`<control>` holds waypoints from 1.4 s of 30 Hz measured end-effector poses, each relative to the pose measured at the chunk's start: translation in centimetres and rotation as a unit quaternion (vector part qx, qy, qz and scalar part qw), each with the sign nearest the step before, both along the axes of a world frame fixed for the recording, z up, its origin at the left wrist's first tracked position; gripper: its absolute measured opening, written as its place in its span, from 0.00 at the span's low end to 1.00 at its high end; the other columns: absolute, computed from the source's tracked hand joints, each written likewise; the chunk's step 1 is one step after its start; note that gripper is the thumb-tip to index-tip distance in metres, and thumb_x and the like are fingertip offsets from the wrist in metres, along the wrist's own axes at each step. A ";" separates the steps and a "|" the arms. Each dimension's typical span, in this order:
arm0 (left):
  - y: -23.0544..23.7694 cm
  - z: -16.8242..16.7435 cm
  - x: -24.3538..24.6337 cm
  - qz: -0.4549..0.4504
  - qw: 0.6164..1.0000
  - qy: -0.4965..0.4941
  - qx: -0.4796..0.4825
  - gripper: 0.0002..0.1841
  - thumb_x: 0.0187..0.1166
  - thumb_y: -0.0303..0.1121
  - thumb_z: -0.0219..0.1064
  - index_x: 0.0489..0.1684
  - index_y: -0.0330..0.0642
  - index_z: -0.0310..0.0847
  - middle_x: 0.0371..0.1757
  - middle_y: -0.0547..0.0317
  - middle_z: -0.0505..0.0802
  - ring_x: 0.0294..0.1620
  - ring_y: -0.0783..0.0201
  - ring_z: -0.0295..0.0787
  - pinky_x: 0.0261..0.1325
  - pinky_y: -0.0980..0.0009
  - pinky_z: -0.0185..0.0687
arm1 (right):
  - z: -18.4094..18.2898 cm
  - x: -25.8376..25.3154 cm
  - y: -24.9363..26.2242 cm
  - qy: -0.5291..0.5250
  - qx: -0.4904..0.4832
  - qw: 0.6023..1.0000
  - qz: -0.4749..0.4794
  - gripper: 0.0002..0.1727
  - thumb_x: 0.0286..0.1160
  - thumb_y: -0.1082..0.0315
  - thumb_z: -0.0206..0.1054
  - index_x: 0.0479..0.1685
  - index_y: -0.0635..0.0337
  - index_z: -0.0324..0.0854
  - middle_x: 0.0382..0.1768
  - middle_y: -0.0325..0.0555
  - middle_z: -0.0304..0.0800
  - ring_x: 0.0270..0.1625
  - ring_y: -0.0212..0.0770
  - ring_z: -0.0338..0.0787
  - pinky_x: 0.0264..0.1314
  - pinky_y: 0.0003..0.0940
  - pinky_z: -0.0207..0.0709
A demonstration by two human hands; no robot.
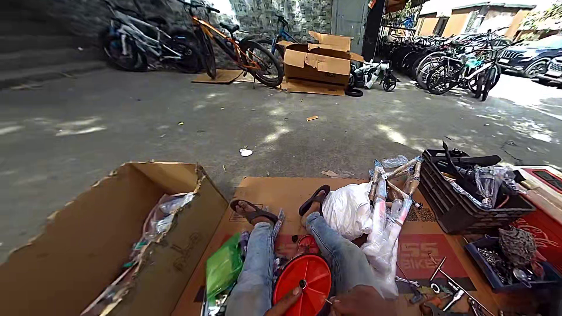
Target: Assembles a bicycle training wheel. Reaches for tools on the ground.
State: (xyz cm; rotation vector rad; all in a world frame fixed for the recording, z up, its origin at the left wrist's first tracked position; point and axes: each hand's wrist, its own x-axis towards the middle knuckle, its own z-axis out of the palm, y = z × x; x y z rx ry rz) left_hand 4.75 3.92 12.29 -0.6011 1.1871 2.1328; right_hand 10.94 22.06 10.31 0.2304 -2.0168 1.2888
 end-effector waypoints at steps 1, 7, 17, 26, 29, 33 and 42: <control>-0.1 0.0 0.3 0.012 1.000 -0.004 -0.012 0.12 0.87 0.39 0.56 0.54 0.44 0.80 0.45 0.51 0.95 0.42 0.57 0.95 0.40 0.58 0.93 | -0.4 0.2 0.0 -0.009 0.034 0.999 -0.013 0.04 0.70 0.70 0.75 0.38 0.55 0.96 0.41 0.40 1.00 0.47 0.33 0.96 0.67 0.41 0.82; 0.0 1.4 -0.2 0.031 0.999 -0.009 -0.039 0.12 0.86 0.37 0.55 0.53 0.43 0.80 0.44 0.49 0.95 0.43 0.57 0.95 0.39 0.58 0.92 | -0.3 0.0 0.0 -0.019 0.076 0.996 -0.035 0.04 0.74 0.67 0.74 0.39 0.50 0.95 0.43 0.35 0.99 0.50 0.30 0.94 0.81 0.49 0.71; 1.3 1.1 0.4 0.010 0.997 0.036 -0.070 0.14 0.85 0.37 0.60 0.59 0.38 0.77 0.47 0.48 0.95 0.46 0.58 0.95 0.43 0.59 0.92 | 1.4 -1.9 -0.5 -0.169 0.011 0.983 -0.071 0.06 0.73 0.57 0.73 0.35 0.43 0.95 0.67 0.45 0.89 0.86 0.62 0.67 0.86 0.67 0.58; 1.5 2.0 1.4 0.019 0.990 0.089 -0.107 0.16 0.83 0.33 0.64 0.62 0.34 0.74 0.48 0.46 0.95 0.47 0.57 0.95 0.47 0.59 0.93 | 2.1 -1.9 -1.0 -0.239 -0.063 0.967 -0.057 0.07 0.71 0.56 0.74 0.34 0.44 0.95 0.70 0.46 0.87 0.88 0.62 0.64 0.87 0.69 0.53; 1.7 2.2 1.7 0.015 0.988 0.104 -0.110 0.18 0.82 0.33 0.65 0.64 0.33 0.73 0.49 0.46 0.94 0.48 0.57 0.95 0.49 0.59 0.92 | 2.4 -1.9 -1.1 -0.251 -0.080 0.963 -0.053 0.07 0.71 0.57 0.74 0.34 0.46 0.95 0.70 0.47 0.87 0.87 0.62 0.65 0.87 0.69 0.54; 2.2 2.1 2.3 0.039 0.986 0.132 -0.099 0.14 0.83 0.32 0.61 0.61 0.33 0.74 0.46 0.49 0.94 0.46 0.60 0.95 0.51 0.61 0.93 | 2.6 -1.7 -1.1 -0.280 -0.068 0.956 -0.060 0.07 0.71 0.56 0.73 0.35 0.44 0.95 0.71 0.46 0.86 0.88 0.60 0.65 0.86 0.69 0.54; 3.6 2.4 3.9 0.067 0.971 0.213 -0.080 0.21 0.78 0.24 0.65 0.67 0.26 0.65 0.52 0.49 0.90 0.54 0.64 0.91 0.64 0.64 0.87 | 2.6 -1.1 -1.0 -0.300 -0.011 0.951 -0.068 0.09 0.72 0.54 0.72 0.35 0.43 0.95 0.70 0.45 0.86 0.87 0.59 0.66 0.85 0.70 0.53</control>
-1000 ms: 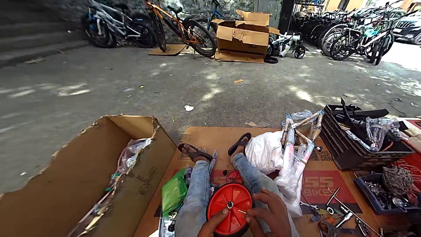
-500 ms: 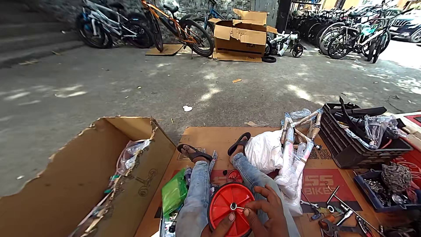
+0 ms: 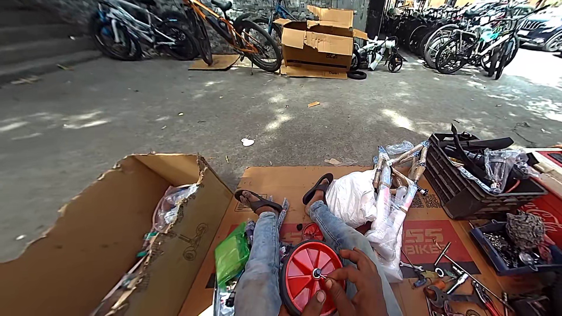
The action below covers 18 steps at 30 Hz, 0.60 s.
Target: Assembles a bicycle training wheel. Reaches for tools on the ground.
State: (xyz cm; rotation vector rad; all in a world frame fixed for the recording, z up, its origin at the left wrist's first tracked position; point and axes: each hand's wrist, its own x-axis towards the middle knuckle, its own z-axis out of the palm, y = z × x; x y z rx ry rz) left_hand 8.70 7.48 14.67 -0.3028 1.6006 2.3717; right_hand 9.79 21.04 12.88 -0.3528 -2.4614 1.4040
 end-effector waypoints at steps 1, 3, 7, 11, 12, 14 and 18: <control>0.1 -0.1 0.2 -0.003 1.000 0.004 0.008 0.25 0.78 0.23 0.65 0.70 0.25 0.61 0.54 0.47 0.89 0.56 0.63 0.91 0.66 0.64 0.87 | -0.1 0.1 0.1 -0.005 -0.004 1.000 0.005 0.09 0.72 0.54 0.73 0.35 0.44 0.95 0.71 0.46 0.86 0.87 0.59 0.66 0.85 0.70 0.53; 0.4 -0.5 0.5 0.000 1.000 0.007 0.019 0.26 0.77 0.21 0.64 0.71 0.25 0.59 0.53 0.46 0.89 0.55 0.63 0.91 0.65 0.64 0.87 | -0.3 0.2 0.2 -0.008 -0.011 1.000 0.008 0.09 0.72 0.54 0.73 0.35 0.44 0.96 0.71 0.46 0.86 0.87 0.59 0.66 0.86 0.70 0.53; 0.7 -0.7 1.1 0.004 1.000 0.022 0.017 0.27 0.76 0.21 0.65 0.72 0.25 0.57 0.54 0.46 0.88 0.57 0.63 0.90 0.66 0.64 0.86 | -0.1 0.2 0.6 -0.003 -0.013 1.000 0.011 0.08 0.72 0.54 0.73 0.36 0.42 0.96 0.71 0.45 0.85 0.86 0.55 0.68 0.84 0.65 0.59; 0.9 -0.9 1.7 0.013 0.997 0.069 -0.036 0.35 0.71 0.23 0.72 0.74 0.19 0.54 0.62 0.37 0.86 0.64 0.58 0.88 0.70 0.64 0.85 | 0.9 0.3 1.1 0.061 0.110 0.991 0.042 0.07 0.76 0.58 0.72 0.38 0.43 0.95 0.64 0.48 0.87 0.70 0.44 0.84 0.74 0.49 0.75; 0.9 -0.9 2.0 0.011 0.996 0.080 -0.044 0.36 0.72 0.24 0.73 0.75 0.19 0.53 0.62 0.36 0.85 0.65 0.57 0.88 0.71 0.64 0.85 | 1.1 0.3 1.3 0.076 0.152 0.984 0.054 0.07 0.78 0.58 0.71 0.39 0.44 0.95 0.60 0.45 0.90 0.67 0.41 0.86 0.78 0.50 0.73; 1.0 -0.9 2.5 0.005 0.994 0.098 -0.052 0.38 0.74 0.26 0.73 0.76 0.18 0.50 0.64 0.36 0.84 0.66 0.58 0.88 0.72 0.65 0.84 | 1.0 0.4 1.6 0.103 0.224 0.966 0.072 0.09 0.82 0.57 0.68 0.40 0.43 0.94 0.52 0.36 0.94 0.62 0.35 0.91 0.83 0.53 0.69; 1.0 -1.0 3.1 -0.013 0.990 0.123 -0.074 0.44 0.75 0.30 0.74 0.81 0.17 0.41 0.69 0.33 0.80 0.70 0.57 0.85 0.74 0.64 0.82 | 0.1 0.9 1.8 0.139 0.251 0.956 0.057 0.10 0.83 0.58 0.66 0.41 0.44 0.94 0.43 0.29 0.98 0.52 0.29 0.94 0.71 0.39 0.79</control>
